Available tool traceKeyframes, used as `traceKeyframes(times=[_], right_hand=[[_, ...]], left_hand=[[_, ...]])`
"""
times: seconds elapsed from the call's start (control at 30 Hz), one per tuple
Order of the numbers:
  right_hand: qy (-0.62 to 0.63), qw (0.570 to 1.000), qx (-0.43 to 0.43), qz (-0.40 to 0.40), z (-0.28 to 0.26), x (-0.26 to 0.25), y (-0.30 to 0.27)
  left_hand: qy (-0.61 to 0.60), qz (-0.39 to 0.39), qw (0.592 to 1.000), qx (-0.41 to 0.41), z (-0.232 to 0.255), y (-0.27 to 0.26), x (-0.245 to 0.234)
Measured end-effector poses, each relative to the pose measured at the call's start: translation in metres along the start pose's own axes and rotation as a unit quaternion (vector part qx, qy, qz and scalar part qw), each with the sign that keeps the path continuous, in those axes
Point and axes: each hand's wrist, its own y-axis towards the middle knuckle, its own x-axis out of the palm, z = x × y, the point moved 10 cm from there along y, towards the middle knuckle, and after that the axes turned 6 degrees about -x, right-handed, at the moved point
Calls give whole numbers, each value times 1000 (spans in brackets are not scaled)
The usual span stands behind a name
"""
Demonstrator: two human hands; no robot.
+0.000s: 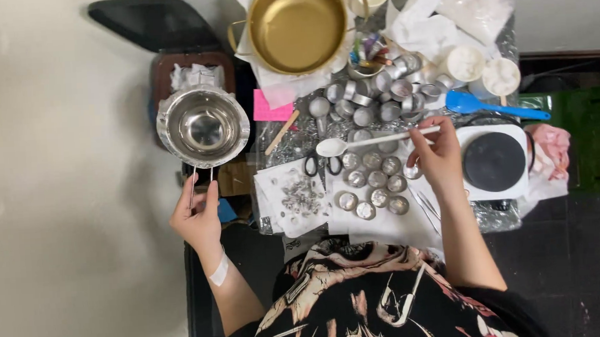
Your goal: Preparing tea light candles by placing wicks into metal cups.
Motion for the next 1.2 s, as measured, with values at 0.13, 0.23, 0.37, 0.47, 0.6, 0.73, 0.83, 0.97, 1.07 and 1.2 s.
traceKeyframes(times=[0.13,0.23,0.37,0.47,0.6,0.73,0.83,0.97,1.07,1.2], right_hand=[[16,1000,-1,21,33,-33,-34],[18,999,38,32,45,-37,-45],[22,998,52,28,46,-30,-45],[11,999,44,18,41,-17,-38],[-46,998,49,9,46,-5,-23],[-422,903,-88,6,-36,0,-21],[-484,861,-150,46,-68,-12,-1],[-509,842,-179,-14,-70,-9,99],[-542,792,-281,20,-67,6,163],[-597,750,-284,28,-22,3,238]], left_hand=[[-32,-50,998,10,19,-11,33],[-12,-75,997,27,31,-20,54],[-12,-103,993,50,37,-29,75],[1,-110,993,44,37,-32,79],[3,-105,994,37,31,-35,76],[-11,-109,993,49,41,-38,72],[-8,-105,993,46,42,-38,69],[-12,-113,993,27,44,-44,77],[10,-116,992,39,49,-52,81],[22,-113,993,19,53,-64,78]])
